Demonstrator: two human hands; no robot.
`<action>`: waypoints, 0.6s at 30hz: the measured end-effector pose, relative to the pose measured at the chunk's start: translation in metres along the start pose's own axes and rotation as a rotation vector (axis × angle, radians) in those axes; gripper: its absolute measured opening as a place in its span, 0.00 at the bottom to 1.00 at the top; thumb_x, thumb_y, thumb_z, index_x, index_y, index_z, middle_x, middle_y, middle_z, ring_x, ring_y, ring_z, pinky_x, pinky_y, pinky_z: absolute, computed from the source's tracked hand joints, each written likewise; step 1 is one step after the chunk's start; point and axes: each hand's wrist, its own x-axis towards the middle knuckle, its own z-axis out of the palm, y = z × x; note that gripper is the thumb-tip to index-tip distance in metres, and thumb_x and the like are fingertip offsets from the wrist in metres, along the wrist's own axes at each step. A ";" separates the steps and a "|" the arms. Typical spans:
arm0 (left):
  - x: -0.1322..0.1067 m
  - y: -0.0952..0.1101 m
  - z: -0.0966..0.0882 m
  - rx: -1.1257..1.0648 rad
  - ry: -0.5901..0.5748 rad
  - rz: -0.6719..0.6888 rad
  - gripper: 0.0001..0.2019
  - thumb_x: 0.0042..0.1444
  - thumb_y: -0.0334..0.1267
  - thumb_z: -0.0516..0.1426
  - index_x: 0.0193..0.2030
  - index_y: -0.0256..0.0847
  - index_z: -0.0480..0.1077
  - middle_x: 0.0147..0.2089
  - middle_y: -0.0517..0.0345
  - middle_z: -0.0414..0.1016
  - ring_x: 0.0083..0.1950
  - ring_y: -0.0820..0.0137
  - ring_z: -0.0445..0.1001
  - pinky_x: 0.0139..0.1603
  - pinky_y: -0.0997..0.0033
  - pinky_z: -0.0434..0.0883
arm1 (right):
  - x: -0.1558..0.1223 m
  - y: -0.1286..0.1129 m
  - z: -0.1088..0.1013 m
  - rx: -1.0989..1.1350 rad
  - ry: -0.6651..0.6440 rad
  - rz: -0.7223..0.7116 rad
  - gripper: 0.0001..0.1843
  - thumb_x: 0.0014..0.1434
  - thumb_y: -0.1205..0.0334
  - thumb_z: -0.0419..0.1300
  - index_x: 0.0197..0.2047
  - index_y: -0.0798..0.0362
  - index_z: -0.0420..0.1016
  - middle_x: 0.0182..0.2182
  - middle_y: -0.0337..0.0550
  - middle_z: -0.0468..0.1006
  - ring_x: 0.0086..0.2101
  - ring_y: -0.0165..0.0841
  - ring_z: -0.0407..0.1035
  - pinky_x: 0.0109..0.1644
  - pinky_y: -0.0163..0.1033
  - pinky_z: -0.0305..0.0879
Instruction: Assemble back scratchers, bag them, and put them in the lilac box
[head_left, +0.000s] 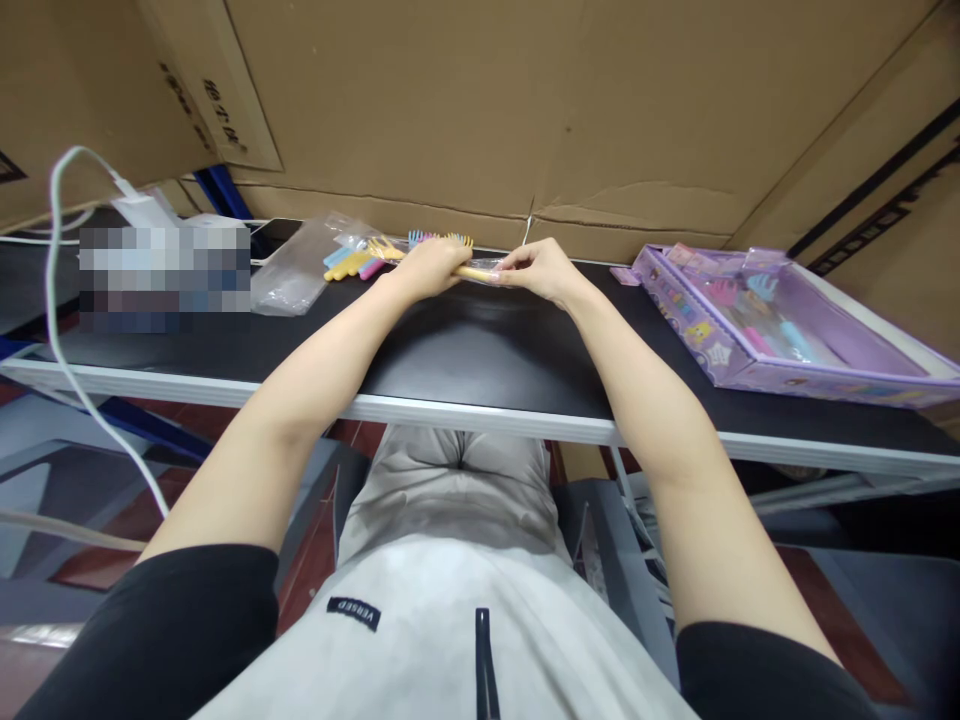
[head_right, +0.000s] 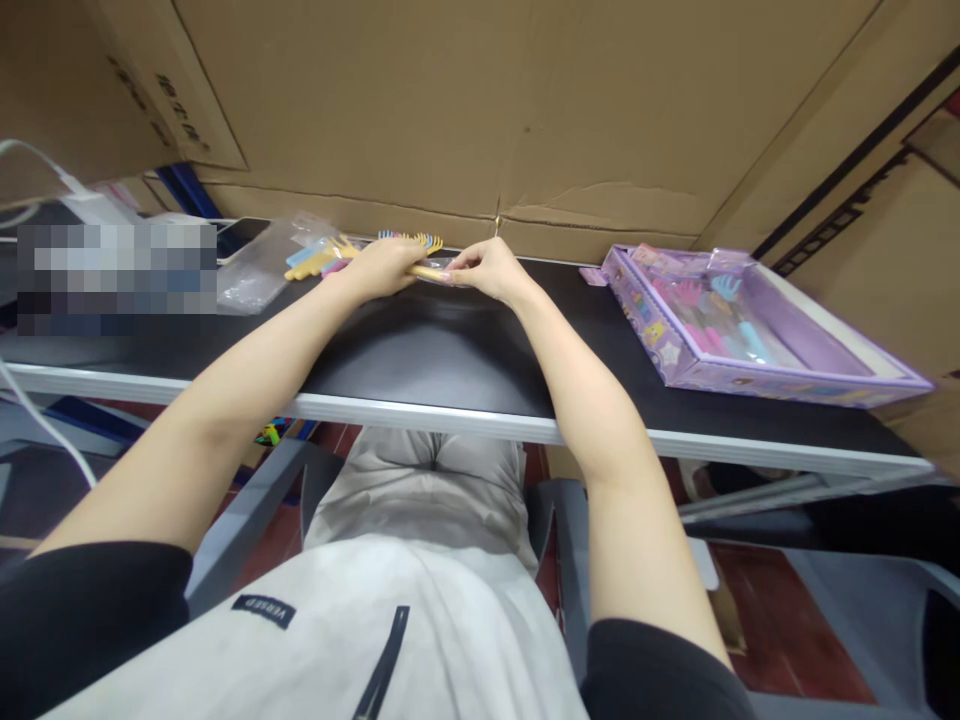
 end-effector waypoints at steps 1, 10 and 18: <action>0.000 0.000 0.001 0.011 0.009 0.018 0.12 0.63 0.30 0.57 0.47 0.38 0.81 0.45 0.43 0.83 0.50 0.53 0.81 0.52 0.60 0.72 | 0.000 0.000 -0.003 -0.015 -0.021 -0.002 0.19 0.44 0.55 0.86 0.29 0.55 0.84 0.26 0.41 0.80 0.32 0.33 0.73 0.40 0.39 0.71; 0.005 0.002 0.018 0.066 0.109 0.202 0.13 0.69 0.27 0.53 0.46 0.38 0.81 0.45 0.43 0.80 0.51 0.54 0.79 0.53 0.56 0.71 | 0.006 0.003 -0.025 0.008 0.110 -0.004 0.12 0.58 0.62 0.76 0.29 0.54 0.78 0.24 0.37 0.75 0.30 0.30 0.70 0.40 0.37 0.71; 0.007 0.036 0.013 0.073 0.132 0.311 0.15 0.75 0.34 0.52 0.57 0.43 0.81 0.55 0.39 0.81 0.57 0.52 0.77 0.59 0.49 0.69 | -0.002 -0.002 -0.007 0.263 0.124 0.352 0.15 0.69 0.58 0.74 0.35 0.52 0.76 0.26 0.40 0.79 0.25 0.30 0.71 0.33 0.35 0.70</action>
